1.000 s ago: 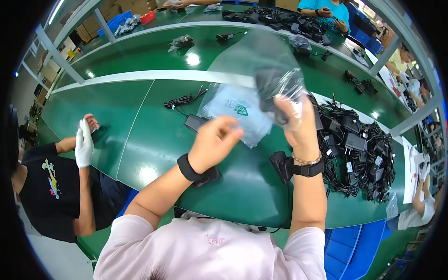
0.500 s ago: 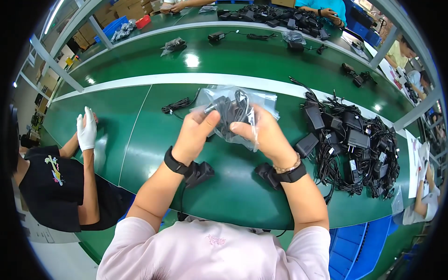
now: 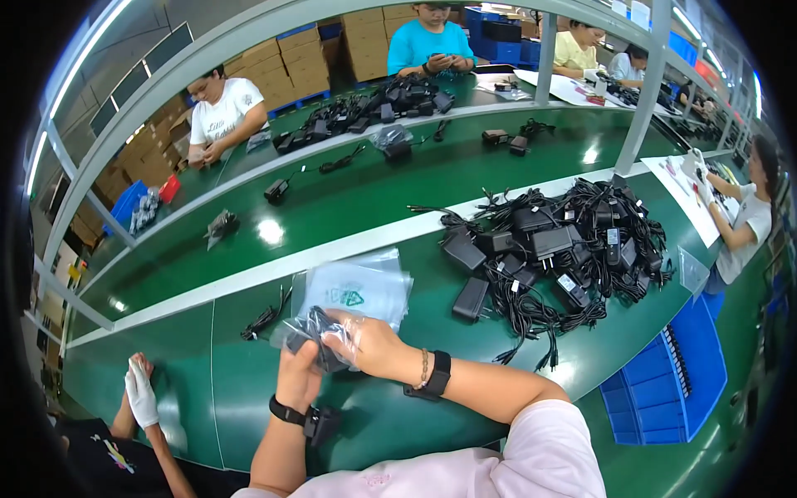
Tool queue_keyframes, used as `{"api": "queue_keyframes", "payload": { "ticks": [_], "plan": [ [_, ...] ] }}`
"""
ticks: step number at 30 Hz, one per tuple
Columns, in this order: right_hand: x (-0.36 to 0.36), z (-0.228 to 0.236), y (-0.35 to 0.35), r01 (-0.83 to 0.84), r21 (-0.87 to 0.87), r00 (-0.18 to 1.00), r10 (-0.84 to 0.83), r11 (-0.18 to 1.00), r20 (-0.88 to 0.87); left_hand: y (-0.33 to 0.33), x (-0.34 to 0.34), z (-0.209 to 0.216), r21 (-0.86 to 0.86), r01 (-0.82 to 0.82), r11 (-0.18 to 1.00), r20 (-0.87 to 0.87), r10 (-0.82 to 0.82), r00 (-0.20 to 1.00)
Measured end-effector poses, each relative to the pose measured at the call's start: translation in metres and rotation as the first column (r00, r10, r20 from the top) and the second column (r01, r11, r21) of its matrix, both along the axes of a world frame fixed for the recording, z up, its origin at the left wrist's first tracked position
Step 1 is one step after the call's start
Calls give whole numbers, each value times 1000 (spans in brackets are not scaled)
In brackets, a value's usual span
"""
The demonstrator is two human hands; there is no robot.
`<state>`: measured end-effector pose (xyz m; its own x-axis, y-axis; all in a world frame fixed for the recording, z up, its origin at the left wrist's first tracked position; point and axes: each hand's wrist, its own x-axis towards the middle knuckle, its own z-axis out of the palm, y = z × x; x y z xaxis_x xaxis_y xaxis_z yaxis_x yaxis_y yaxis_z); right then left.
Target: The person picks up a power adapter and a cable, wraps the cable around the adapter, and places the unit into a plastic bag, repeating this process for several units.
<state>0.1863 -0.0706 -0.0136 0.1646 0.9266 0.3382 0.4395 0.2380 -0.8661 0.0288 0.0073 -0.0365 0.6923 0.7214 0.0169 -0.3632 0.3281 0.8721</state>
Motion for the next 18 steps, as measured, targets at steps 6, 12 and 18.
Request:
{"api": "queue_keyframes", "payload": {
  "ticks": [6, 12, 18],
  "plan": [
    [-1, -19, 3, 119, 1, 966, -116, 993, -229, -22, 18, 6, -202, -107, 973, 92, 128, 988],
    [3, -31, 9, 36, 125, 994, -22, 992, -109, -23, 14, 6, -258, -114, 960, 69, 135, 988],
    [19, -28, 14, -233, -133, 966, 213, 963, -149, -15, 12, 7, -341, 11, 940, 116, 31, 993]
  ]
}}
